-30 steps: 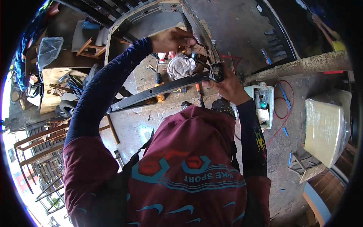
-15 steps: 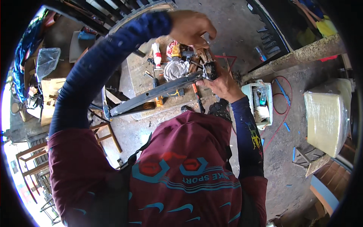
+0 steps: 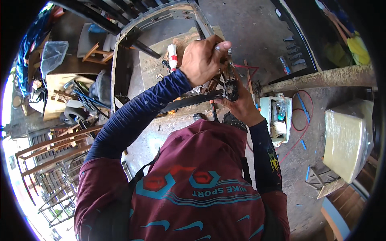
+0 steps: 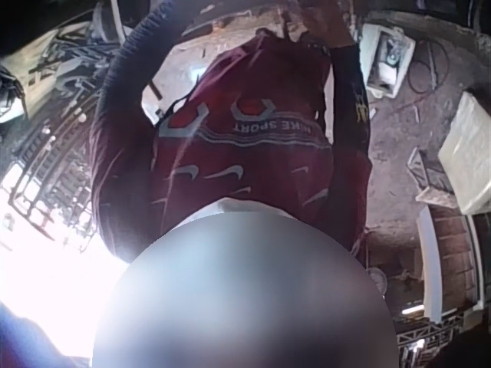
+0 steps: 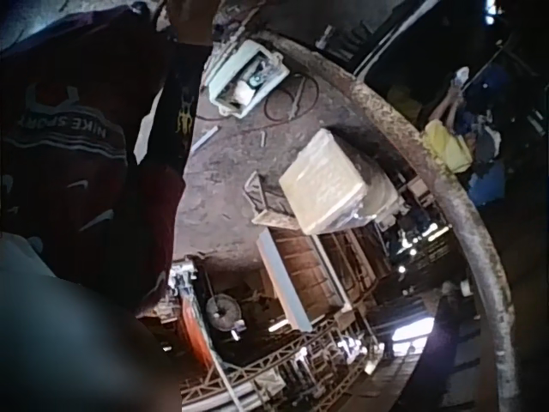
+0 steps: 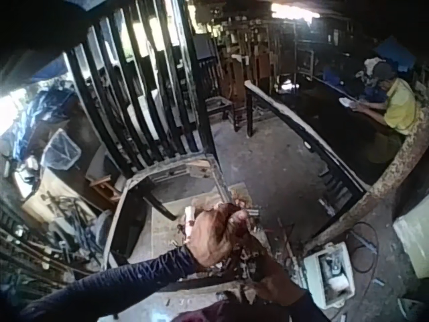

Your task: Repairing a wooden chair frame using a drill, hammer, pliers, and adhesive.

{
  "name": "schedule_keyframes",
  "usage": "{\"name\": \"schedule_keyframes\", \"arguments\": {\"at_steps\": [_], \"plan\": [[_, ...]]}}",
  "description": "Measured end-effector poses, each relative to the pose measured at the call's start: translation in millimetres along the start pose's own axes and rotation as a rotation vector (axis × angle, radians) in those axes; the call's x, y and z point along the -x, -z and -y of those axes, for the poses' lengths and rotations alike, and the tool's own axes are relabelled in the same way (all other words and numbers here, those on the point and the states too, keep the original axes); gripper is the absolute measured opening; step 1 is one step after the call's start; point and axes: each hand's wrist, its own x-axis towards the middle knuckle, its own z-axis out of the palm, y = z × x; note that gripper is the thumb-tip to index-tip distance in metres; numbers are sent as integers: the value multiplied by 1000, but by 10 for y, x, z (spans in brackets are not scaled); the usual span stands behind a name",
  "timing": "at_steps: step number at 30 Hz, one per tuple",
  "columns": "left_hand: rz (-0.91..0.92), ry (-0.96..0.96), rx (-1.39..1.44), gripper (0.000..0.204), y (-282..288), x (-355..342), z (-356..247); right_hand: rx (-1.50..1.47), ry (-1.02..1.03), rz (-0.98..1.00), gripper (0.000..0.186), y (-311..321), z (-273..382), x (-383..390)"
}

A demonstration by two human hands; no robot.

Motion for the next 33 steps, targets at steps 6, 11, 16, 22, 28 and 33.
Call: {"name": "schedule_keyframes", "arguments": {"at_steps": [6, 11, 16, 22, 28, 33], "plan": [[4, 13, -311, 43, -201, -200, 59, -3, -66, 25, 101, -2, 8, -3], [127, 173, -688, 52, -277, -836, 210, -20, 0, -1, 100, -58, -21, 7], [249, 28, -199, 55, 225, -1268, -152, -4, 88, -84, 101, -40, -20, -49], [332, 47, 59, 54, 923, -671, -468, 201, 58, 29, 104, 162, -5, -40], [152, 500, 698, 27, 852, 293, -633, 33, -283, -343, 46, 540, 337, 167], [105, 669, 1205, 22, 359, 596, -680, -550, -128, -383, 37, 536, 899, 294]]}}
